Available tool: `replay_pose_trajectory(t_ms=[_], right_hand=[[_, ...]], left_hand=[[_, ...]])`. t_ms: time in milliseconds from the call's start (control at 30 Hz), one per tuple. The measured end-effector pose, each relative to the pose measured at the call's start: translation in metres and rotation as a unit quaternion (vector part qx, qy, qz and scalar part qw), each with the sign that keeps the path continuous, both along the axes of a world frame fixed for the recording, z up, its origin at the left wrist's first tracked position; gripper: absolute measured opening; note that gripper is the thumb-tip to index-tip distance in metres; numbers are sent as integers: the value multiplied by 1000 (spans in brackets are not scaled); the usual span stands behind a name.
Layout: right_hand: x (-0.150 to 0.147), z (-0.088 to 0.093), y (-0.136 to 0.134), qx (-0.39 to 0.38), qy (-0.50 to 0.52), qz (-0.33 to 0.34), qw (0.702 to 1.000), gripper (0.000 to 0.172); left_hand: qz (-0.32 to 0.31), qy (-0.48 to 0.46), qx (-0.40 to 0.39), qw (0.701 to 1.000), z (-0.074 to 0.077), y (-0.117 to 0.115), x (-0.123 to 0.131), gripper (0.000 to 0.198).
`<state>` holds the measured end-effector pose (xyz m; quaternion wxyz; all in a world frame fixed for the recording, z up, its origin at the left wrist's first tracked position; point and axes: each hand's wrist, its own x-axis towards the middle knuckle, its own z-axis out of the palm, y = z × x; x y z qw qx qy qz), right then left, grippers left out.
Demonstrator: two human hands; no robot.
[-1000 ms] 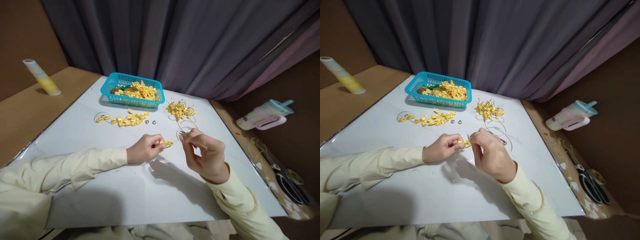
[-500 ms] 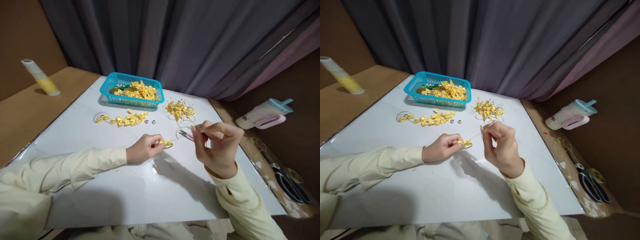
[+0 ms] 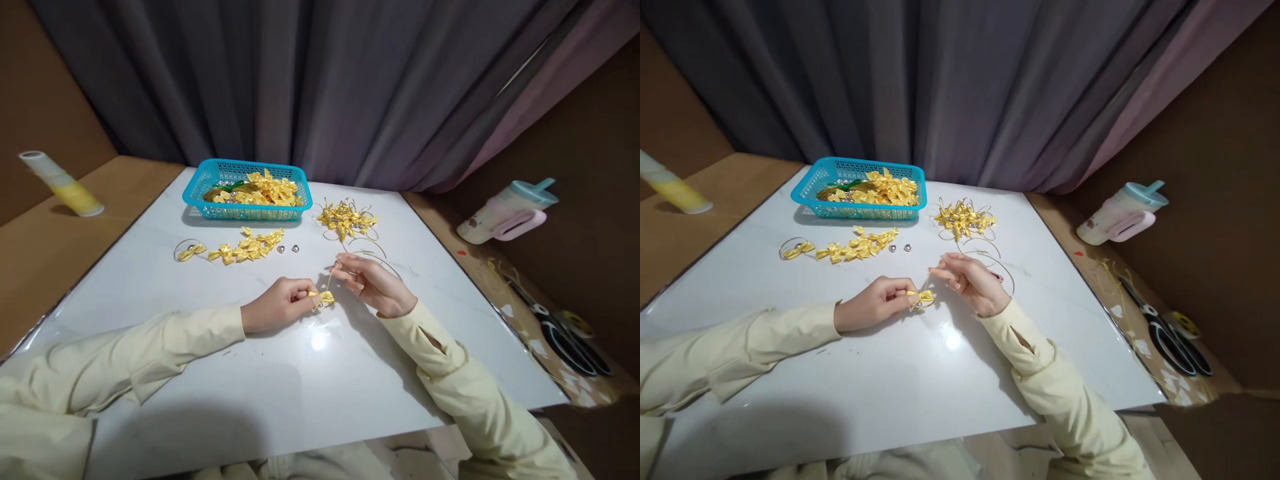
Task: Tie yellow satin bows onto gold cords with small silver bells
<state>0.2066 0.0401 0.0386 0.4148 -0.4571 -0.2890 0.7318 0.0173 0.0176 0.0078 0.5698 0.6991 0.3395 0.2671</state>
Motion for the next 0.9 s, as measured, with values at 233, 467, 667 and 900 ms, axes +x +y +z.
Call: replay_pose_trajectory(t_ms=[233,467,667,900], right_hand=[[-5,-14,2,-61,39,11,997,18],[-7,-12,0,-34,52,36,997,14],[0,-2,-1,-12,-2,55,998,22],[4,-5,-1,117,-125,47,984,42]], left_hand=[[-8,18,-2,1000,-1,1,0,23],[-6,14,1,1000,-1,1,0,24],[7,17,5,1000,0,1,-1,22],[18,31,15,999,-2,2,0,23]])
